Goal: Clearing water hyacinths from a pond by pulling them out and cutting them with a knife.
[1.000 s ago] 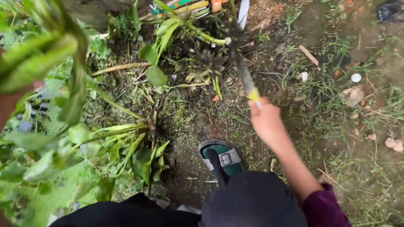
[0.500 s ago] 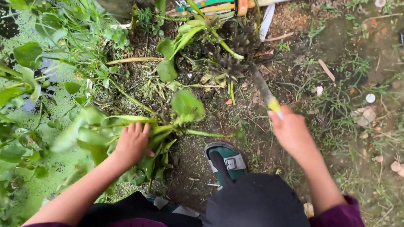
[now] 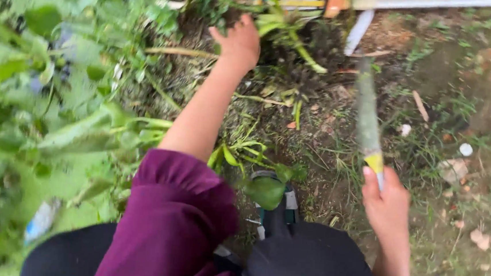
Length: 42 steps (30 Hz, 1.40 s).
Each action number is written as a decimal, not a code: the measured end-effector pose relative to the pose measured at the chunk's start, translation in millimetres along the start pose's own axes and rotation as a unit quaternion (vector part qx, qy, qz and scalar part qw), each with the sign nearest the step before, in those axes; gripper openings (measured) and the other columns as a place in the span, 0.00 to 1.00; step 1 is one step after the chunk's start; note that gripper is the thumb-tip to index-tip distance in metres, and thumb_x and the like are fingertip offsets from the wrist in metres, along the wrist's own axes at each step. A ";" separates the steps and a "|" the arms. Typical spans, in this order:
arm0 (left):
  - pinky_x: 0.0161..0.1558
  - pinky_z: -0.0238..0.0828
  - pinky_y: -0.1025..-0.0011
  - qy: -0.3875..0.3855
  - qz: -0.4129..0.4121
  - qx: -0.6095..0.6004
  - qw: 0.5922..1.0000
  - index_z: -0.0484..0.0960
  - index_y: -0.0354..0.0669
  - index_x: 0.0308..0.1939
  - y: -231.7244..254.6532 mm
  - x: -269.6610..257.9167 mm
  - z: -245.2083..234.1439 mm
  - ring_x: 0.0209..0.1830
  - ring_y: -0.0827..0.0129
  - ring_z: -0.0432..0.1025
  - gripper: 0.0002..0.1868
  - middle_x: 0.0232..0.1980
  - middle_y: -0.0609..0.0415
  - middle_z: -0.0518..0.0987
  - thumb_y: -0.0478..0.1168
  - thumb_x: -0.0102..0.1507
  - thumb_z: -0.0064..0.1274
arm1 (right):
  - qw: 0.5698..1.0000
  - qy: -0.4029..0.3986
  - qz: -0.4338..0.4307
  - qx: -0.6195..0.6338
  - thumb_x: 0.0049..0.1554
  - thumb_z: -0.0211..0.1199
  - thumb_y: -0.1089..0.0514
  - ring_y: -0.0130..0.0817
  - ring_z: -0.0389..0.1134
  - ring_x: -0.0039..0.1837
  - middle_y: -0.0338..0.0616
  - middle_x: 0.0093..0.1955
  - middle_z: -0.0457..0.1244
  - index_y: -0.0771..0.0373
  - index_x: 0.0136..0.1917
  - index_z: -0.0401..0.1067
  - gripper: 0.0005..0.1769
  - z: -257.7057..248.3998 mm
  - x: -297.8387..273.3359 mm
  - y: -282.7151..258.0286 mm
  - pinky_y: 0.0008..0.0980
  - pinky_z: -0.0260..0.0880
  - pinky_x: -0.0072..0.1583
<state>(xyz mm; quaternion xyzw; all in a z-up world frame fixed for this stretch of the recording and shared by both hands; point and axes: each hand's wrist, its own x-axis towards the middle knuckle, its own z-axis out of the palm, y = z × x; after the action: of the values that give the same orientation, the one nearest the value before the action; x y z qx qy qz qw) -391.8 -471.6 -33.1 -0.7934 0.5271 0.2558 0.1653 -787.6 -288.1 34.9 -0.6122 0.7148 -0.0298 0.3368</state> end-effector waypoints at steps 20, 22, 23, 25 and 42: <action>0.68 0.39 0.28 -0.030 -0.078 0.193 0.978 0.45 0.51 0.80 -102.4 -235.4 172.4 0.78 0.32 0.21 0.78 0.79 0.31 0.24 0.99 0.40 0.26 | 0.991 -0.016 -0.080 0.103 0.77 0.54 0.57 0.30 0.58 0.30 0.46 0.32 0.60 0.66 0.50 0.63 0.13 -10.3 35.6 -62.7 0.31 0.58 0.32; 0.68 0.35 0.26 -0.003 -0.089 0.151 0.984 0.47 0.53 0.80 -114.5 -228.0 192.1 0.78 0.33 0.21 0.77 0.80 0.31 0.24 0.95 0.39 0.37 | 0.990 -0.037 -0.107 0.083 0.77 0.53 0.59 0.31 0.59 0.31 0.46 0.34 0.61 0.67 0.51 0.64 0.12 -11.1 40.5 -70.7 0.30 0.59 0.32; 0.67 0.31 0.24 0.028 -0.096 0.113 0.989 0.49 0.55 0.79 -119.7 -225.6 202.3 0.79 0.35 0.21 0.76 0.80 0.31 0.24 0.92 0.37 0.48 | 0.988 -0.053 -0.130 0.066 0.77 0.52 0.60 0.31 0.61 0.32 0.46 0.35 0.61 0.67 0.52 0.64 0.11 -12.3 42.2 -74.6 0.30 0.61 0.33; 0.68 0.29 0.24 0.039 -0.116 0.094 0.988 0.49 0.57 0.79 -127.8 -222.6 213.6 0.78 0.32 0.21 0.77 0.78 0.26 0.25 0.91 0.35 0.52 | 0.986 -0.057 -0.135 0.073 0.77 0.53 0.59 0.31 0.60 0.32 0.45 0.34 0.60 0.66 0.50 0.63 0.13 -9.4 48.3 -80.3 0.30 0.60 0.33; 0.72 0.27 0.33 -0.033 0.023 0.056 0.998 0.37 0.57 0.81 -181.4 -175.7 204.7 0.79 0.44 0.42 0.78 0.79 0.32 0.49 0.83 0.40 0.62 | 0.968 -0.132 -0.181 0.114 0.75 0.53 0.59 0.28 0.58 0.32 0.44 0.34 0.59 0.65 0.51 0.62 0.10 8.9 51.4 -127.7 0.25 0.57 0.32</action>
<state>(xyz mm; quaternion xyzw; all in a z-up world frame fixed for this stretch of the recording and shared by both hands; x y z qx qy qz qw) -327.2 -159.9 -99.3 -0.7614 0.5531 0.2561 0.2207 -675.0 -362.6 63.3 -0.6876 0.5331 -0.0905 0.4846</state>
